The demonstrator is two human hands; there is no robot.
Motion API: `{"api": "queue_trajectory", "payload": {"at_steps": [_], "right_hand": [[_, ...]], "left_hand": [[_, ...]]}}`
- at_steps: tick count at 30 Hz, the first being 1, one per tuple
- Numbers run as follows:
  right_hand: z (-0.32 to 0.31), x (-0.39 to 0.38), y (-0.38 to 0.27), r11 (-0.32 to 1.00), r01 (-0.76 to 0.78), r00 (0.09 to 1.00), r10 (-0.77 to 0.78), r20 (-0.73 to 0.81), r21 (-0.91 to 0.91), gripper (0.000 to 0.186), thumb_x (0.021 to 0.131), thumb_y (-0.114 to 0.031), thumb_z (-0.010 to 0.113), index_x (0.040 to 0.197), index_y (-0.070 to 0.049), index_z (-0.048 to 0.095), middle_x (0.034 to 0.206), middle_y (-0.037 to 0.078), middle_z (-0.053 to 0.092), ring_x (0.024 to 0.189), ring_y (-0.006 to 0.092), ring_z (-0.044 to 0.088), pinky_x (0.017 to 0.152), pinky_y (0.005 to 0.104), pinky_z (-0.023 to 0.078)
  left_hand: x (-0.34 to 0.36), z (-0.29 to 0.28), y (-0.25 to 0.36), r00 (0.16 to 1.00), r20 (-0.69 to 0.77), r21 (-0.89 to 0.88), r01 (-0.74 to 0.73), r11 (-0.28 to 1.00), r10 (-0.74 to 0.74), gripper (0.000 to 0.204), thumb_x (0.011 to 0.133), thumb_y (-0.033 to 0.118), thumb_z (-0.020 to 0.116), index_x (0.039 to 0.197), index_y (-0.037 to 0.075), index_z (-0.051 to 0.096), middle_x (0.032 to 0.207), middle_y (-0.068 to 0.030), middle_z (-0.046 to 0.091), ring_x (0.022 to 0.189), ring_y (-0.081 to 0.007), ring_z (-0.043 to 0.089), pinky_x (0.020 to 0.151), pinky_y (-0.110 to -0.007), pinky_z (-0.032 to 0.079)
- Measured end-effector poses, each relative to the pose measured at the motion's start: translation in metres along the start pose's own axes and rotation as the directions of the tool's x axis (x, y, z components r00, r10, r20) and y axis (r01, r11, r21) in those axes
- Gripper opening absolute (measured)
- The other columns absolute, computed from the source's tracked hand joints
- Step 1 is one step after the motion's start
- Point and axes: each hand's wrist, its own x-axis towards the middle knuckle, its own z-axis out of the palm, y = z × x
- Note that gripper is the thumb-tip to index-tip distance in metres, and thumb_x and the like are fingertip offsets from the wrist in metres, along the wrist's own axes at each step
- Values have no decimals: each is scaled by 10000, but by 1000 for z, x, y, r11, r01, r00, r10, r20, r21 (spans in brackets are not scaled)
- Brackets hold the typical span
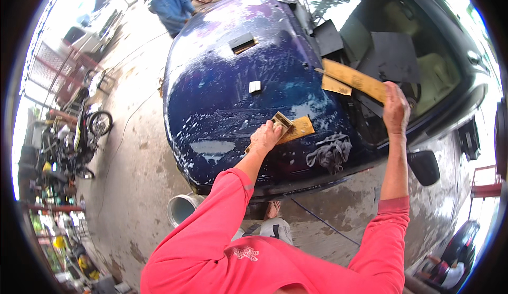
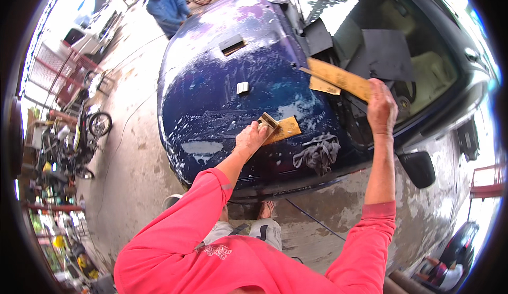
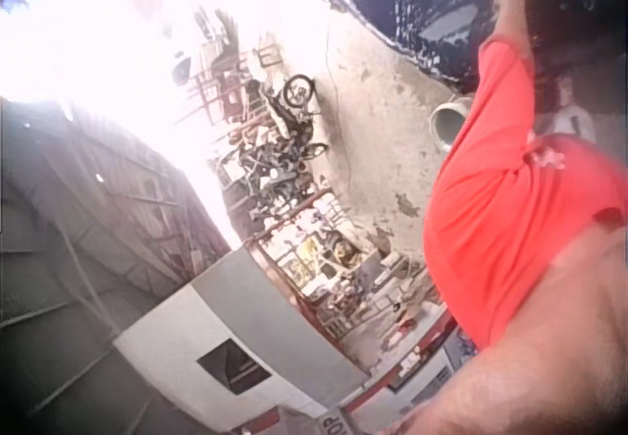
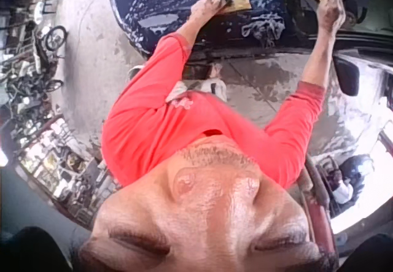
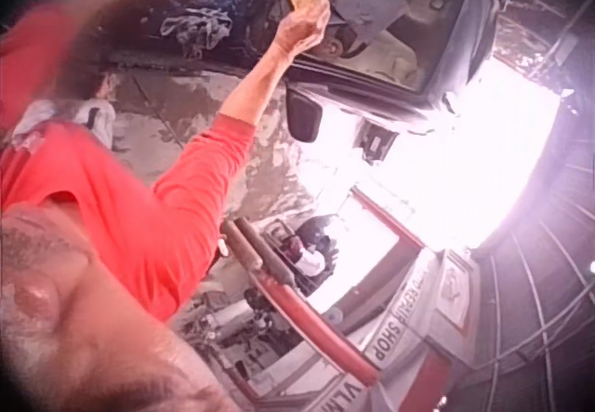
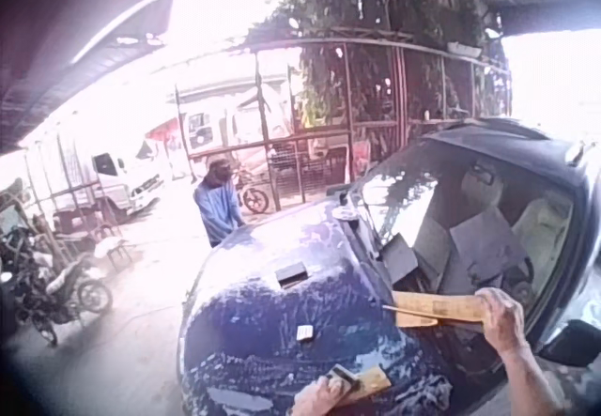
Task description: The person sands the hood of a blue car using a sanding block and sandpaper, applying water and wiping the surface with a cloth. They switch between different sanding tools and occasionally dip the sanding block into a bucket of water.
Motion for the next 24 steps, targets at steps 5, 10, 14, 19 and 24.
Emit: {"api": "queue_trajectory", "payload": {"at_steps": [5, 10, 14, 19, 24], "right_hand": [[-70, -50, -100, 969, 123, 965, -168, 204, 215, 148, 1026, -79, 634, 1139, -120, 720, 1012, 97, 701, 938, 341, 730, 784, 444, 608], [-92, -112, -221, 902, 100, 906, -257, 336, 421, 187, 1004, -56, 663, 1143, -145, 751, 1023, 69, 712, 957, 327, 733, 780, 434, 603], [-70, -153, -304, 796, -74, 936, -151, 317, 600, 217, 1012, -77, 707, 1213, -143, 753, 1004, 68, 709, 945, 287, 732, 784, 396, 588], [-25, -196, -386, 283, -665, 747, 234, 622, 691, 391, 1001, -11, 722, 1387, 36, 678, 1030, 67, 779, 855, 89, 698, 761, 270, 568], [-2, -211, -448, 168, -788, 616, 211, 759, 593, 165, 1036, -45, 708, 1132, 46, 809, 964, 17, 798, 822, 51, 677, 748, 238, 553]], "left_hand": [[-45, -86, 29, 902, -209, -159, -411, 897, 377, 680, 1036, 476, 691, 1531, 33, 545, 1538, -231, 570, 1406, -434, 554, 1143, -526, 493], [-134, -157, 28, 647, -304, -276, -762, 585, 699, 625, 1012, 427, 770, 1471, 25, 637, 1448, -211, 667, 1381, -406, 587, 1161, -473, 486], [-182, -178, -16, 719, -153, -334, -683, 650, 678, 240, 997, 293, 767, 1077, 69, 802, 1019, -113, 804, 962, -347, 767, 830, -444, 617], [-216, -198, -99, 696, -478, -218, -685, 695, 536, 112, 980, 177, 779, 1004, 69, 793, 937, -106, 785, 866, -324, 753, 746, -424, 605], [-244, -232, -166, 742, -467, -246, -631, 736, 481, 190, 987, 231, 794, 1054, 53, 799, 955, -108, 784, 895, -297, 761, 775, -401, 610]]}}
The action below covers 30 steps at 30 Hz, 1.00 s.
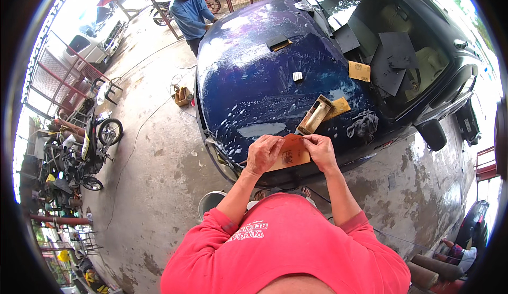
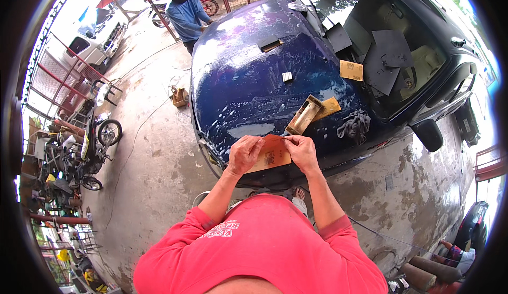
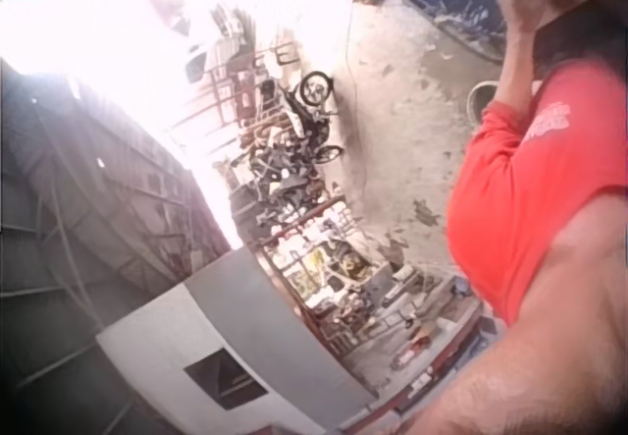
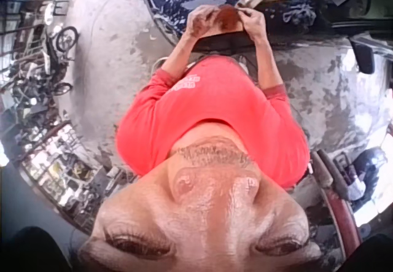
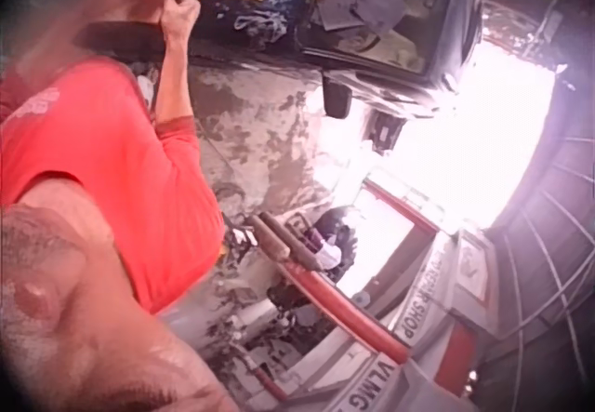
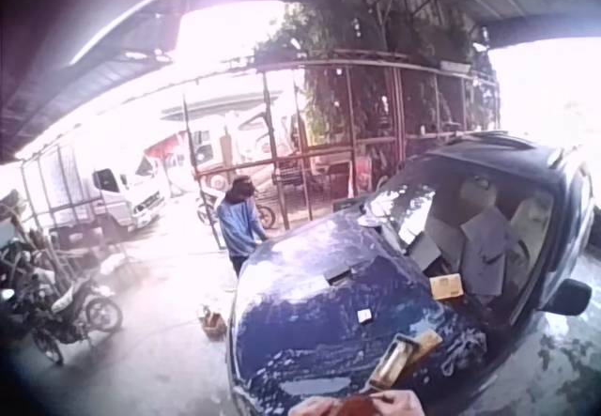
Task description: The person sands the hood of a blue car using a sanding block and sandpaper, applying water and wiping the surface with a cloth. They switch between different sanding tools and occasionally dip the sanding block into a bucket of water.
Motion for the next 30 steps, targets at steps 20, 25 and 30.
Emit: {"api": "queue_trajectory", "payload": {"at_steps": [20, 25, 30], "right_hand": [[83, -32, -43, 750, 476, 878, -376, 297, -458, 180, 965, -161, 696, 984, 6, 762, 951, 188, 757, 908, 398, 736, 819, 467, 577], [69, -37, -40, 845, 344, 926, -233, 297, -409, 204, 972, -187, 720, 997, 6, 779, 939, 181, 773, 877, 345, 767, 800, 414, 590], [58, -39, -32, 911, 238, 958, -162, 238, -338, 220, 982, -206, 736, 1019, 4, 791, 905, 155, 788, 840, 237, 770, 787, 368, 586]], "left_hand": [[-35, -67, 9, 962, 212, 2, 177, 984, -173, 210, 995, 170, 725, 1080, -14, 779, 998, -196, 788, 922, -377, 778, 791, -405, 601], [-36, -59, 18, 928, 265, -69, 289, 955, -262, 186, 989, 146, 696, 1054, -4, 786, 937, -206, 772, 849, -364, 773, 758, -412, 594], [-36, -48, 20, 891, 293, -148, 400, 904, -346, 191, 1007, 138, 687, 1071, -9, 790, 906, -190, 776, 805, -293, 777, 733, -382, 588]]}}
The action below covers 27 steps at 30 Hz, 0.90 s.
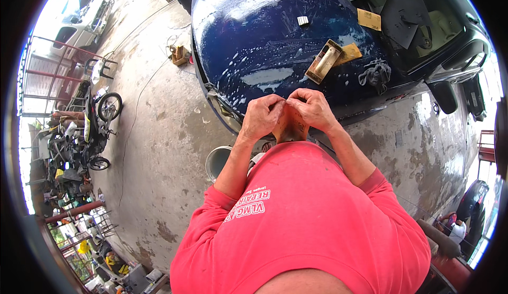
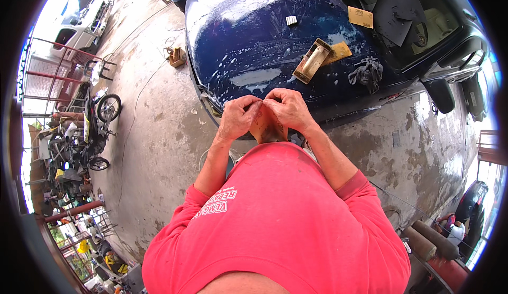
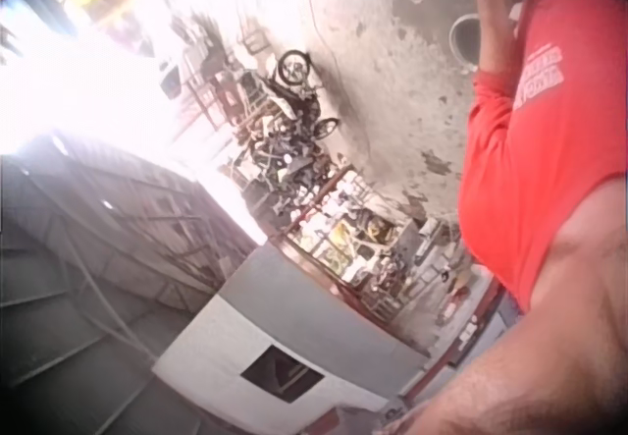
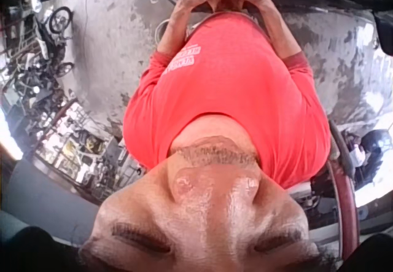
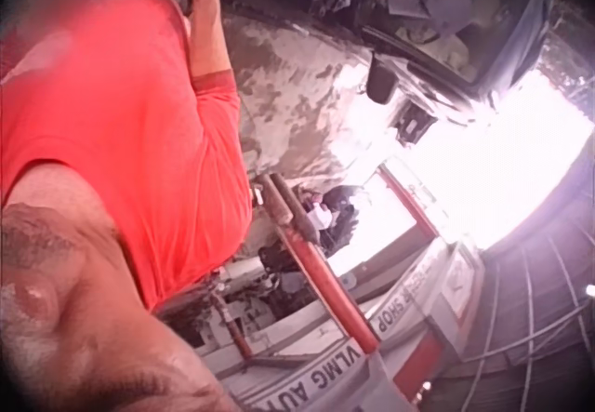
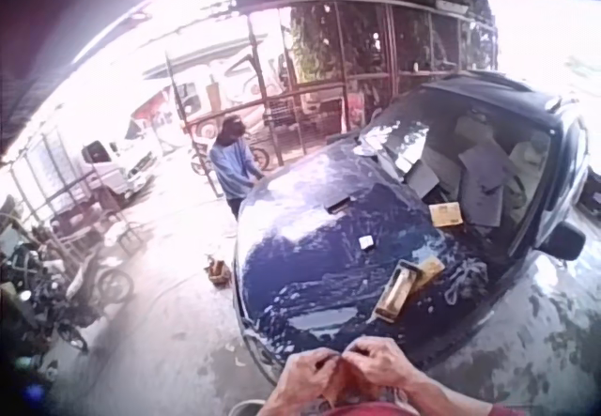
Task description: The person sands the hood of a blue car using a sanding block and sandpaper, applying water and wiping the surface with a cloth. They switch between different sanding tools and occasionally dip the sanding block into a bucket of water.
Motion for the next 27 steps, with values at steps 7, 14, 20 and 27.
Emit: {"api": "queue_trajectory", "payload": {"at_steps": [7, 14, 20, 27], "right_hand": [[-3, 3, 10, 946, -109, 991, 129, -47, 305, 226, 997, -197, 758, 1010, 25, 796, 878, 79, 794, 809, 100, 702, 754, 316, 575], [-28, 30, -18, 945, -10, 976, 81, -203, 327, 291, 1025, -277, 812, 1105, 2, 795, 956, 21, 764, 903, 55, 651, 794, 261, 547], [-13, 27, -26, 945, 196, 908, -74, -411, 262, 322, 1054, -328, 761, 1011, -9, 768, 809, 62, 739, 737, 116, 644, 702, 308, 523], [7, 40, 35, 988, 33, 820, 60, -569, 151, 396, 1125, -293, 617, 882, 13, 682, 656, 62, 549, 601, 136, 485, 589, 359, 433]], "left_hand": [[3, 10, -1, 999, -53, -113, 6, 994, -12, 227, 1012, 172, 742, 1135, -16, 779, 961, -157, 801, 830, -225, 788, 757, -351, 612], [10, 4, 9, 949, -314, -4, -1, 1000, 0, 214, 1056, 154, 742, 924, -10, 701, 712, -55, 638, 618, -111, 575, 612, -309, 522], [39, -5, 7, 887, -442, -441, -82, 894, -137, 300, 1143, 216, 642, 950, 2, 726, 781, 70, 592, 681, -25, 464, 578, -274, 389], [66, 13, -25, 854, -519, -149, -38, 988, -45, 424, 1134, 267, 615, 804, 4, 581, 676, -51, 465, 653, -150, 399, 596, -387, 361]]}}
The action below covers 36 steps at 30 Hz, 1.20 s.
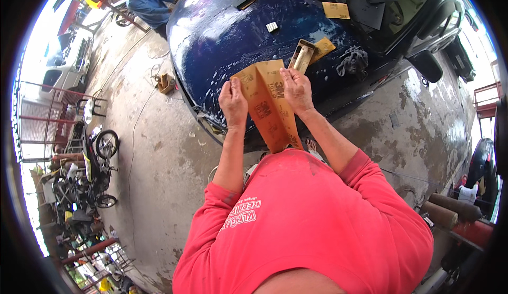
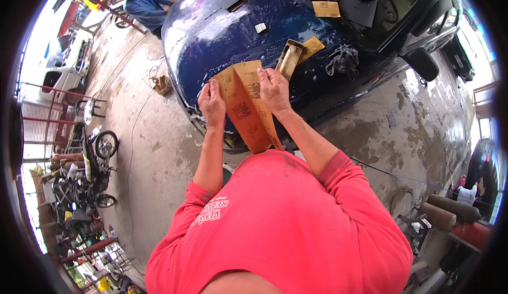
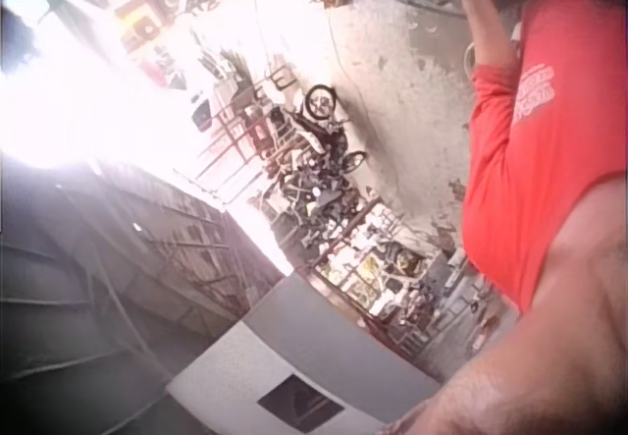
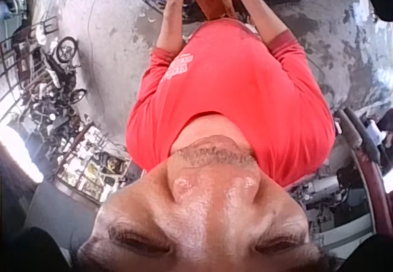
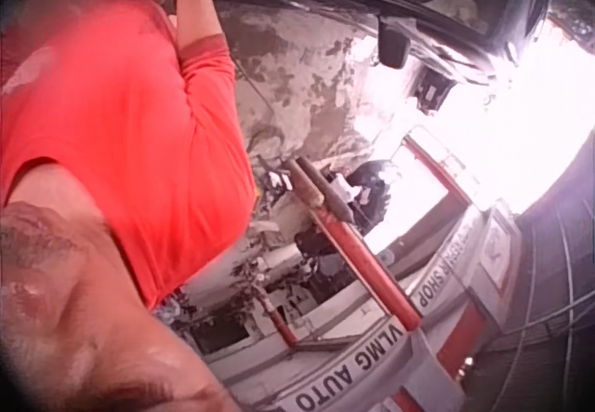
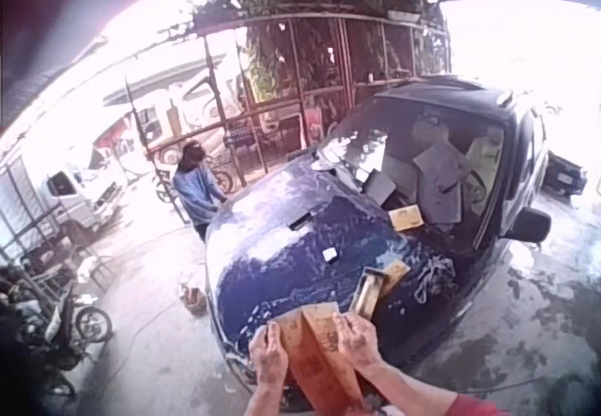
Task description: The person sands the hood of a blue car using a sanding block and sandpaper, applying water and wiping the surface with a cloth. They switch between different sanding tools and occasionally dip the sanding block into a bucket of water.
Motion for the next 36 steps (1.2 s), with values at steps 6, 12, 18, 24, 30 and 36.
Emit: {"api": "queue_trajectory", "payload": {"at_steps": [6, 12, 18, 24, 30, 36], "right_hand": [[4, -14, 52, 995, -92, 995, 90, -45, -30, 403, 1128, -276, 600, 885, 31, 694, 663, 19, 569, 623, 82, 470, 589, 326, 421], [-10, -20, 90, 972, -225, 964, 212, -159, -66, 429, 1102, -312, 580, 928, 53, 724, 799, 224, 709, 733, 373, 687, 721, 444, 521], [-19, -23, 119, 901, -373, 880, 419, -222, 221, 379, 1127, -300, 604, 951, 20, 705, 869, 45, 692, 776, 125, 615, 722, 328, 514], [-20, -26, 104, 854, -400, 883, 456, -110, 331, 434, 1121, -372, 623, 1033, 40, 727, 939, 104, 730, 823, 162, 645, 749, 353, 521], [-22, -52, 87, 943, -269, 956, 285, 62, -197, 450, 1103, -432, 604, 1068, -8, 752, 906, 230, 745, 879, 423, 724, 805, 476, 555], [-17, -59, 126, 914, -161, 986, 167, -16, -372, 501, 1129, -439, 526, 978, -9, 735, 929, 251, 745, 909, 470, 713, 809, 530, 542]], "left_hand": [[-15, 24, -36, 1000, -1, 125, -2, 992, 2, 419, 1131, 256, 593, 832, -38, 589, 713, -178, 582, 635, -301, 506, 637, -449, 442], [-19, 24, -45, 997, -11, 162, 80, 983, -80, 431, 1128, 254, 600, 815, -40, 570, 702, -178, 572, 614, -285, 495, 626, -446, 442], [-51, 12, -38, 835, 310, -261, 535, 804, -455, 422, 1139, 458, 599, 1178, 46, 687, 869, -46, 707, 782, -126, 703, 665, -310, 594], [-78, 17, -50, 894, 372, 119, 221, 968, -250, 393, 1091, 291, 697, 847, -17, 676, 727, 35, 546, 720, -63, 418, 607, -314, 371], [-71, 21, -77, 946, 226, 129, 205, 970, -230, 404, 1089, 296, 631, 871, -44, 638, 743, -203, 605, 675, -313, 530, 672, -447, 454], [-86, 31, -100, 976, 157, 298, 98, 949, -150, 376, 1117, 307, 567, 936, -16, 635, 891, -267, 673, 840, -508, 635, 743, -563, 483]]}}
